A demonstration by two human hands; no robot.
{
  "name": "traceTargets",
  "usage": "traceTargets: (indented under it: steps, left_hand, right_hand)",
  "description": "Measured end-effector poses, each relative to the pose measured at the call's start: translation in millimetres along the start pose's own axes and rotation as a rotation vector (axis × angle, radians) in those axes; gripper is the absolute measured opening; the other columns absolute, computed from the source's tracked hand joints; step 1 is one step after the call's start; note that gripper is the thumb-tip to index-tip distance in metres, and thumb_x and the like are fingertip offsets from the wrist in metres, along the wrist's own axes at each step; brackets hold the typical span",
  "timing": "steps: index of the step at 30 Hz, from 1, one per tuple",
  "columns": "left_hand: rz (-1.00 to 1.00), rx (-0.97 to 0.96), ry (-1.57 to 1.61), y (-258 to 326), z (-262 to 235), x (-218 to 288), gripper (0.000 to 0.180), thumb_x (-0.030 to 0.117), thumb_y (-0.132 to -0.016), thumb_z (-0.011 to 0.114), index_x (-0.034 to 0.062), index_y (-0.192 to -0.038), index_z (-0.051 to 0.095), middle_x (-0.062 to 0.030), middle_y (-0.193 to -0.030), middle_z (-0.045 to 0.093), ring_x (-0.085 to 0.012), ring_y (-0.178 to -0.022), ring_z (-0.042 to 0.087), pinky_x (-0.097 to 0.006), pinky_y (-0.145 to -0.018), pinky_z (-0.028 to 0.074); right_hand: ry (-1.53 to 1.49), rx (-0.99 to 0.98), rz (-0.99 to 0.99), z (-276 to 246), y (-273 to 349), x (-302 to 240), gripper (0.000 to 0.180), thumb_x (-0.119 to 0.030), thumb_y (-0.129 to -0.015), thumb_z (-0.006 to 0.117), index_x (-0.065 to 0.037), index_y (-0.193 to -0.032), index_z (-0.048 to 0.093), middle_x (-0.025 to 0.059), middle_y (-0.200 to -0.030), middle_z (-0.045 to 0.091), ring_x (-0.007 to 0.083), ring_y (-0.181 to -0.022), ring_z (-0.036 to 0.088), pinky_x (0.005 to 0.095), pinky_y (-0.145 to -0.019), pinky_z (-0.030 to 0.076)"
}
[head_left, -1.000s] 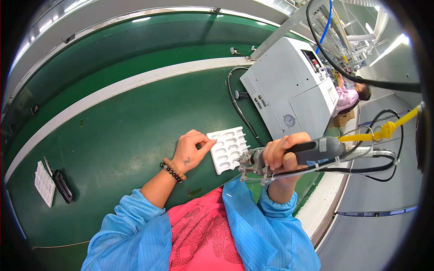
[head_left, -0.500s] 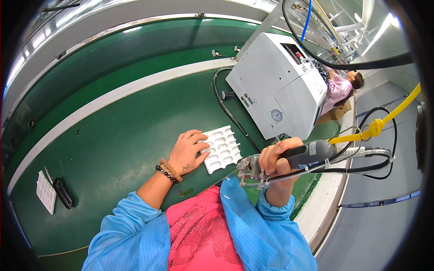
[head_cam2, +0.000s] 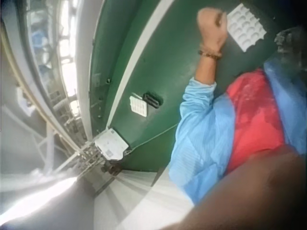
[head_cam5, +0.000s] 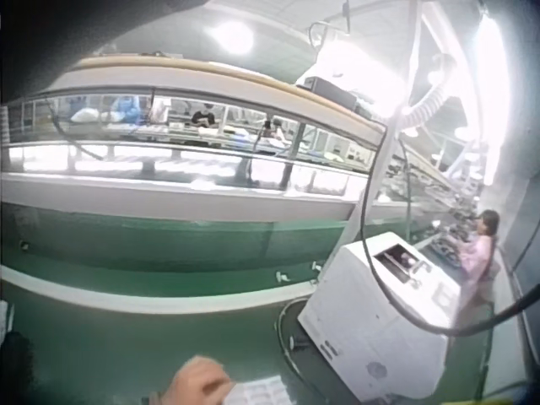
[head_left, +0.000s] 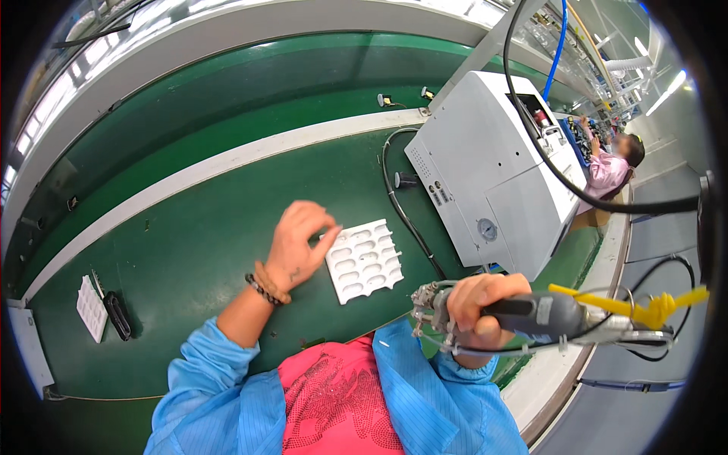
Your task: The person uses a soldering iron to apply solder to small green circuit boards. They pick up each board from a white tray, hold it steady with their left hand, and apply the tool with their right hand. After soldering, the person places the board onto the green workbench surface.
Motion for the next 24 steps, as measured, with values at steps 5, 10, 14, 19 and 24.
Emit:
traceTargets:
  steps: [5,10,14,19,24]
  left_hand:
    - [0.111,-0.017,-0.099,-106.3,23.9,-37.0,0.017,0.005,-0.088,0.063,0.0013,-0.103,0.068,-0.015,-0.095,0.068,-0.0327,-0.091,0.064,-0.039,-0.083,0.051]
    - [0.274,-0.051,-0.269,-208.4,79.4,-108.9,0.029,0.01,-0.089,0.065,0.0025,-0.116,0.064,-0.0162,-0.115,0.064,-0.0334,-0.11,0.059,-0.042,-0.096,0.049]
    - [0.261,-0.191,-0.352,-253.3,121.9,-154.6,0.035,0.014,-0.087,0.068,0.0046,-0.12,0.063,-0.015,-0.126,0.061,-0.0334,-0.118,0.055,-0.041,-0.102,0.047]
    - [0.197,-0.289,-0.353,-278.2,152.9,-184.4,0.033,0.015,-0.086,0.07,0.0066,-0.117,0.066,-0.0126,-0.122,0.062,-0.0317,-0.115,0.057,-0.041,-0.102,0.047]
    - [0.14,-0.205,-0.51,-287.8,148.7,-200.8,0.026,0.02,-0.088,0.069,0.0085,-0.112,0.068,-0.0091,-0.111,0.064,-0.0303,-0.108,0.06,-0.042,-0.096,0.049]
  right_hand:
    - [0.006,-0.268,-0.066,-23.8,-21.5,-13.0,0.035,-0.008,-0.081,0.082,0.005,-0.096,0.053,0.0082,-0.06,0.058,0.0199,-0.047,0.057,0.0333,-0.046,0.051]
    - [-0.041,-0.275,-0.079,-39.6,-28.8,-16.0,0.036,-0.014,-0.081,0.084,0.006,-0.09,0.055,0.0091,-0.059,0.058,0.0218,-0.047,0.059,0.0338,-0.044,0.051]
    - [0.039,-0.231,-0.145,-44.1,-33.4,-24.7,0.035,-0.019,-0.088,0.077,-0.001,-0.087,0.047,0.0036,-0.056,0.054,0.0137,-0.041,0.054,0.0264,-0.039,0.049]
    - [0.12,-0.188,-0.175,-46.8,-40.9,-35.3,0.037,-0.025,-0.09,0.075,0.0,-0.092,0.048,0.0049,-0.063,0.052,0.0149,-0.044,0.052,0.027,-0.04,0.047]
    - [0.077,-0.195,-0.208,-44.3,-47.4,-31.9,0.035,-0.021,-0.091,0.074,0.003,-0.091,0.048,0.0059,-0.062,0.049,0.0158,-0.042,0.05,0.028,-0.039,0.044]
Point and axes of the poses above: each hand's wrist, its own y-axis away from the middle knuckle, its own z-axis out of the palm, x = y × z, the point moved 2 cm from there along -y, towards the middle knuckle
